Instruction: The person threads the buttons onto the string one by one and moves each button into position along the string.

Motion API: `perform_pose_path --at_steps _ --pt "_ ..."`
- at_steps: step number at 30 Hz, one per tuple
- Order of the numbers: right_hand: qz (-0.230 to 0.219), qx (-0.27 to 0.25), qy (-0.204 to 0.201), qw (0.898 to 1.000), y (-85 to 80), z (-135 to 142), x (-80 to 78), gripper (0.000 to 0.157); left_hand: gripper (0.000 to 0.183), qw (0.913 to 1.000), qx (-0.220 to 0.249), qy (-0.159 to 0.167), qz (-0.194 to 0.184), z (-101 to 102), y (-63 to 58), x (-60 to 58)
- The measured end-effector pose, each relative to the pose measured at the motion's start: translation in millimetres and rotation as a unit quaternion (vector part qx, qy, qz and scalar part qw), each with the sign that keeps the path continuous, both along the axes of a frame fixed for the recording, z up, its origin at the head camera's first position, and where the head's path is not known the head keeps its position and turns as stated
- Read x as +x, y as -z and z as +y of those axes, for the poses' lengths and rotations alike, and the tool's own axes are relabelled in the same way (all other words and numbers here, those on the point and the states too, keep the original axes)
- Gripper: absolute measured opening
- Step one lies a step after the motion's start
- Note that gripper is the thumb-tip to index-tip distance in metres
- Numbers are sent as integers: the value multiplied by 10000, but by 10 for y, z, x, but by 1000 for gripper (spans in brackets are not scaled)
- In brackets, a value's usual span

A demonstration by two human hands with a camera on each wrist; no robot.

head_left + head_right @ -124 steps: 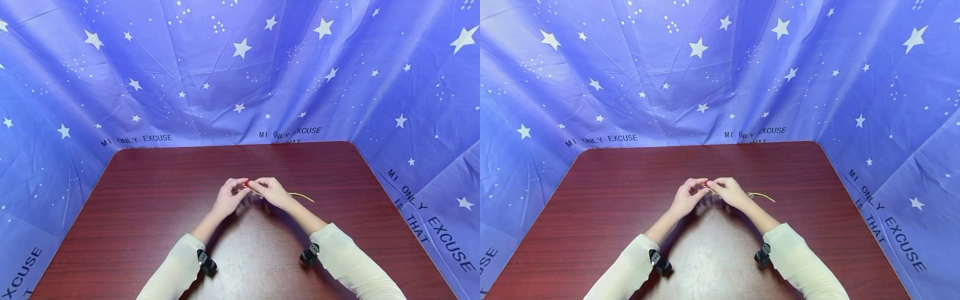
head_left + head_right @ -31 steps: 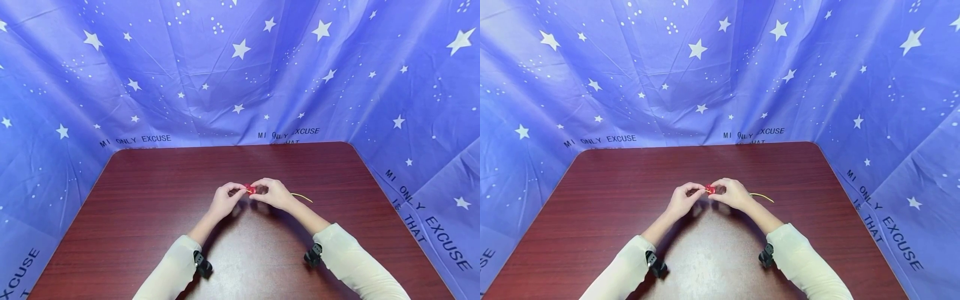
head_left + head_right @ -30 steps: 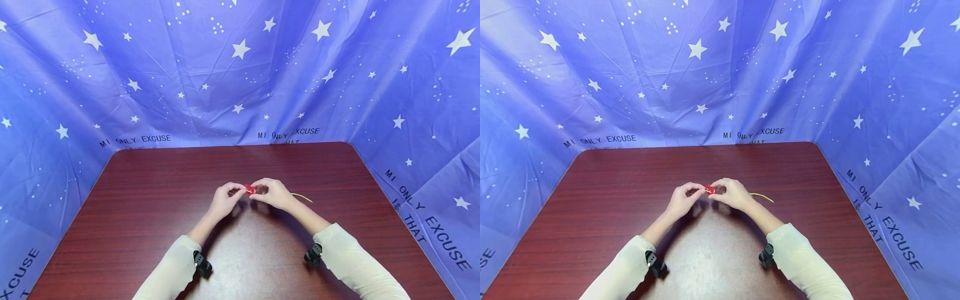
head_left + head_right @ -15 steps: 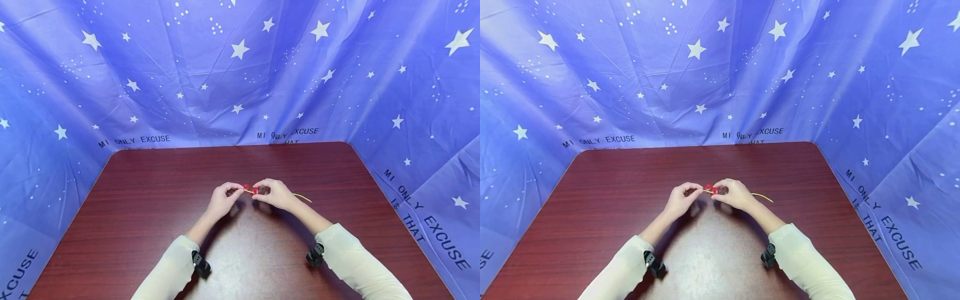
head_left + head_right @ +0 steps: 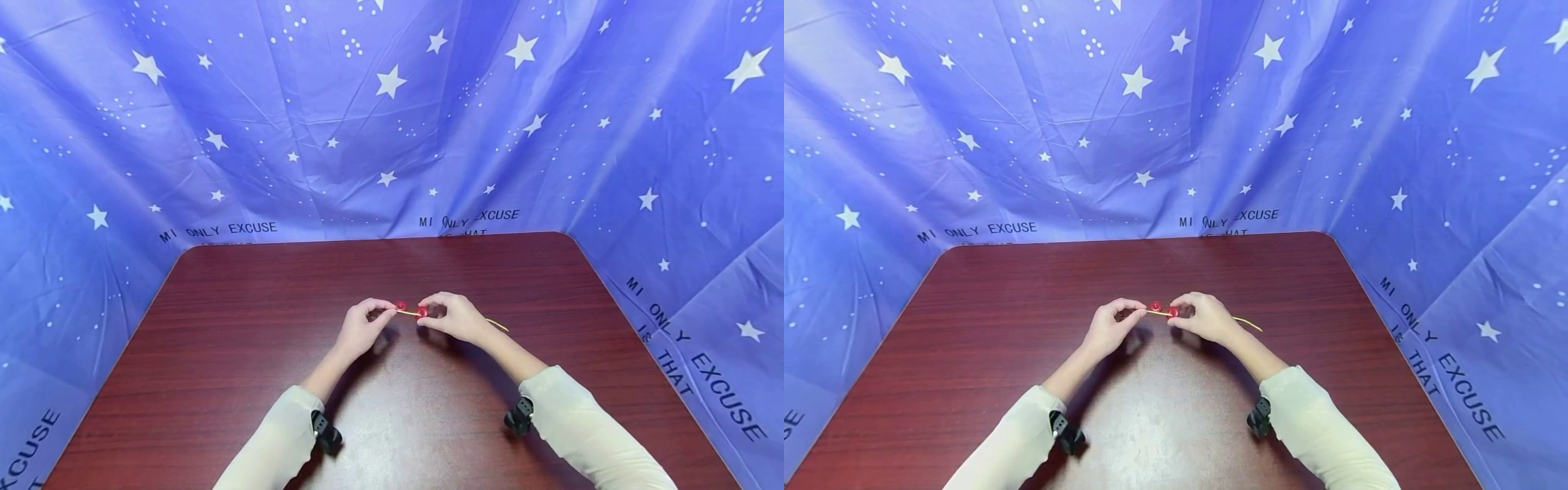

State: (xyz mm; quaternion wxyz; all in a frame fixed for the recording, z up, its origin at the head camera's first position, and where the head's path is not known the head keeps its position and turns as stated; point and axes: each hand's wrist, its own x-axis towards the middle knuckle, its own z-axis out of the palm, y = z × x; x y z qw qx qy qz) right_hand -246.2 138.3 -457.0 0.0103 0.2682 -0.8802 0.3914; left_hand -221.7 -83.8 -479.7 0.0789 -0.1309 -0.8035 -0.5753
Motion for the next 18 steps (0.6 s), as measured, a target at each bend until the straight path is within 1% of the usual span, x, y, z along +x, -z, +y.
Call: perform_pose_path --at_steps 4,9,12,18 --pt "-92 43 43 9999 -5 19 0 30 10 10000 -58 2 27 -8 -7 5" --pt "-224 210 100 9995 0 43 -11 31 11 9999 -50 -11 -140 -13 -36 18" --pt "-204 260 115 9994 13 67 -23 31 11 9998 -20 -39 -216 -15 -44 17" --pt "-126 355 163 9992 52 112 -53 30 11 9997 14 -28 -233 -24 -51 18"
